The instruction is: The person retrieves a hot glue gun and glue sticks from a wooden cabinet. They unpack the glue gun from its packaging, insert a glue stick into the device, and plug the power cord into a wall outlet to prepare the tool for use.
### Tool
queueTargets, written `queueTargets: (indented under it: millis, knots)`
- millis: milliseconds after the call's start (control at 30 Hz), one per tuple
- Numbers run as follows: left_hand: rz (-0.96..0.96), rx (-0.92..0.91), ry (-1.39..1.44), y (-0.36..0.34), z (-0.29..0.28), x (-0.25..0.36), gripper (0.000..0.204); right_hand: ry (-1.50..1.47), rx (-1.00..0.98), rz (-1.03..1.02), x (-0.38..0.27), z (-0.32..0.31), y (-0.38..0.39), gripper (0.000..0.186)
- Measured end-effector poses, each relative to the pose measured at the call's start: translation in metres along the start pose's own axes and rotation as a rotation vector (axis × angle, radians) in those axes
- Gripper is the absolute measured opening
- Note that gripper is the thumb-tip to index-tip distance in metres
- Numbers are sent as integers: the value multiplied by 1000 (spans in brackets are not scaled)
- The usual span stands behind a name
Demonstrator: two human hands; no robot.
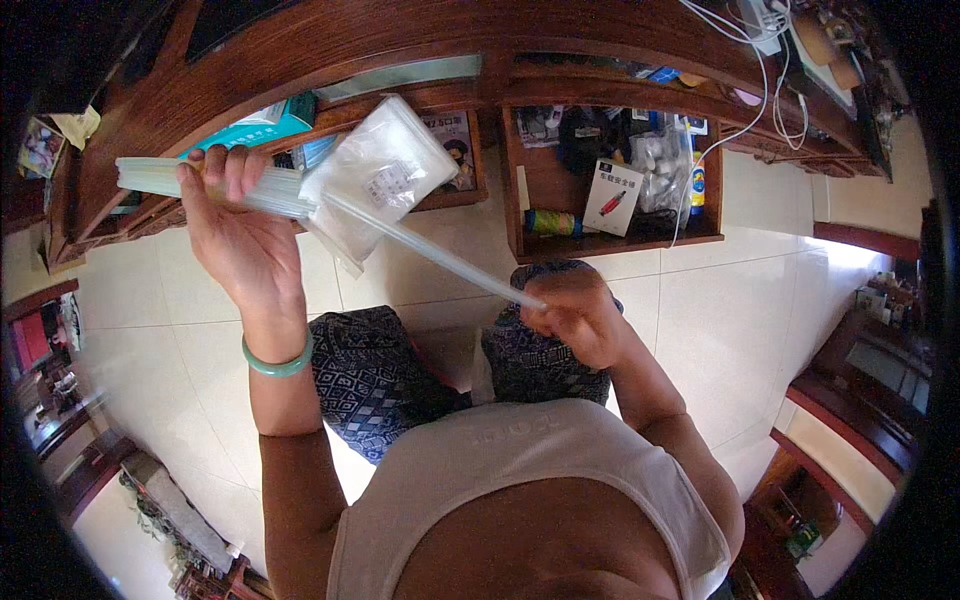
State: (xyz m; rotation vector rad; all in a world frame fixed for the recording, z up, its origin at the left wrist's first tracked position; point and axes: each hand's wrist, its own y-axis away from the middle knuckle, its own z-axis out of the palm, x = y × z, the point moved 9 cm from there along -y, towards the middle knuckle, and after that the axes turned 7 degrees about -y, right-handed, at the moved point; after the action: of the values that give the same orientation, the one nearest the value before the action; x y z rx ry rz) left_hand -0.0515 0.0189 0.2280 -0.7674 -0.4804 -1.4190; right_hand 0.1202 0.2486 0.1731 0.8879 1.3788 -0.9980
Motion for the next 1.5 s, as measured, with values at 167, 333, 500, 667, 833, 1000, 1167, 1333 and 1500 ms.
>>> queueTargets:
  millis: [167,333,500,667,833,1000,1167,1333,1500]
  knots:
    - [-190,-26,-248,40,29,-53,31,179,72,-55,-13,-6,-23,5]
    - [-251,-167,-347,55,53,-70,20,322,-37,-45,-3,0,-49,16]
    - [-174,-37,-431,45,32,-57,16,-132,281,307,117,-72,-58,34]
    - [-192,32,-413,43,18,-59,10,-983,995,494,304,-166,-18,16]
    - [-228,27,-472,42,12,-70,10,-1245,1072,366,300,-160,-42,12]
    - [-276,-4,-530,45,19,-81,9,-1140,1059,406,284,-157,-54,19]
    - [-321,-37,-527,51,17,-93,10,-1157,936,382,307,-162,-58,30]
    - [-432,-70,-564,54,20,-102,12,-1272,966,326,254,-141,-30,30]
    - [-486,-127,-610,54,20,-114,17,-1364,956,329,214,-107,-11,20]
